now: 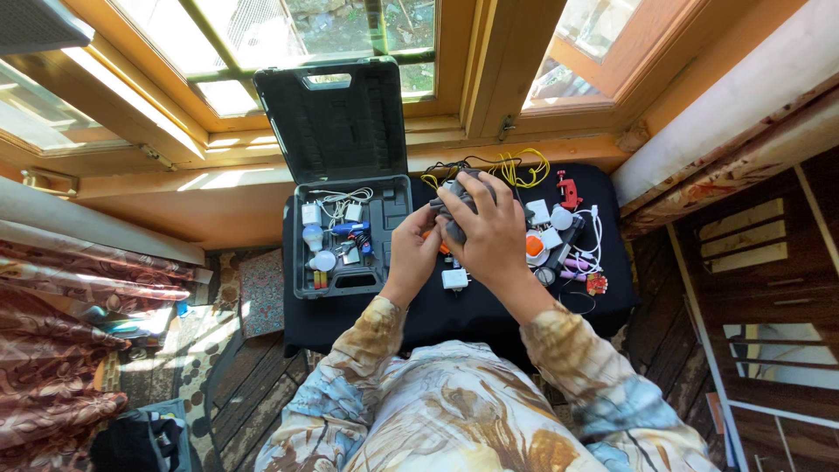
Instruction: The person organizes several electrical items such as light bulbs, power strips, and various coiled wires on a table and into a black storage case. They handle each component individually, placing them into specific compartments and untangling wires by hand.
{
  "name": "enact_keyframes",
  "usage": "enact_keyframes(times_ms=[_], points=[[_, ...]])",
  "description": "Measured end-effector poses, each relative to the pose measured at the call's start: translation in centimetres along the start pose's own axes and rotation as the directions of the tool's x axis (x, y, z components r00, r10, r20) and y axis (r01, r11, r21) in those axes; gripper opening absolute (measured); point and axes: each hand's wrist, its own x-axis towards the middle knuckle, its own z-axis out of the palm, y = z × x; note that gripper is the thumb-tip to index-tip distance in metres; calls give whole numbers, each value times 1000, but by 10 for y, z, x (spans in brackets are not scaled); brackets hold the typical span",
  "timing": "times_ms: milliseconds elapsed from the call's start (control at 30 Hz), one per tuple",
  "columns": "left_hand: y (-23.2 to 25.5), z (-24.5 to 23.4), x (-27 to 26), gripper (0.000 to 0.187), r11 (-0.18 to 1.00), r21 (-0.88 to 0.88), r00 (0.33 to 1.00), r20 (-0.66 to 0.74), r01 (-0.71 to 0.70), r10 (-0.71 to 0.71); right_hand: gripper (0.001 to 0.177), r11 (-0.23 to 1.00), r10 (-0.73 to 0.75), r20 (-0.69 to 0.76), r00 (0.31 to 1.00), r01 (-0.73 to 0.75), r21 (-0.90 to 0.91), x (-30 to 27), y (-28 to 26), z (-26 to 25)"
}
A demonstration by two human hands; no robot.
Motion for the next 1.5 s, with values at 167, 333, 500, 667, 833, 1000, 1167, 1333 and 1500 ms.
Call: enact_keyframes(times_ms=[167, 333, 500, 667, 833, 1000, 1167, 1333, 1500], points=[[5, -4, -6, 24, 950, -295, 993, -13, 105, -114, 23, 948, 268, 162, 950, -290, 131, -11, 42, 23], [6, -11, 2, 26, 814, -516, 939, -50, 268, -340, 25, 811, 447, 53, 893, -429, 397, -7, 68, 7], [-19, -7, 10, 21, 663, -672, 908, 35, 330, -417, 25, 990, 90, -47, 995, -84, 111, -10, 16, 7], [-42, -3, 6, 20, 544, -740, 848, 68, 397, -526, 23, 840, 487, 103, 867, -498, 217, -21, 36, 11], [-42, 11, 5, 23, 550, -780, 886, 14, 300, -463, 28, 985, 163, -108, 981, -155, 77, -36, 17, 6], [-24, 15, 1, 19, 589, -748, 917, 65, 307, -394, 25, 903, 374, -63, 925, -348, 251, -24, 34, 4], [-26, 27, -1, 17, 604, -746, 919, 30, 282, -393, 33, 930, 253, -125, 959, -206, 303, -29, 16, -17], [-21, 39, -6, 19, 715, -630, 895, -71, 302, -440, 45, 893, 255, 216, 942, -315, 320, -16, 17, -26], [-14, 45, -10, 16, 639, -676, 909, 114, 367, -402, 31, 963, 87, 134, 987, -117, 241, -24, 24, -35]])
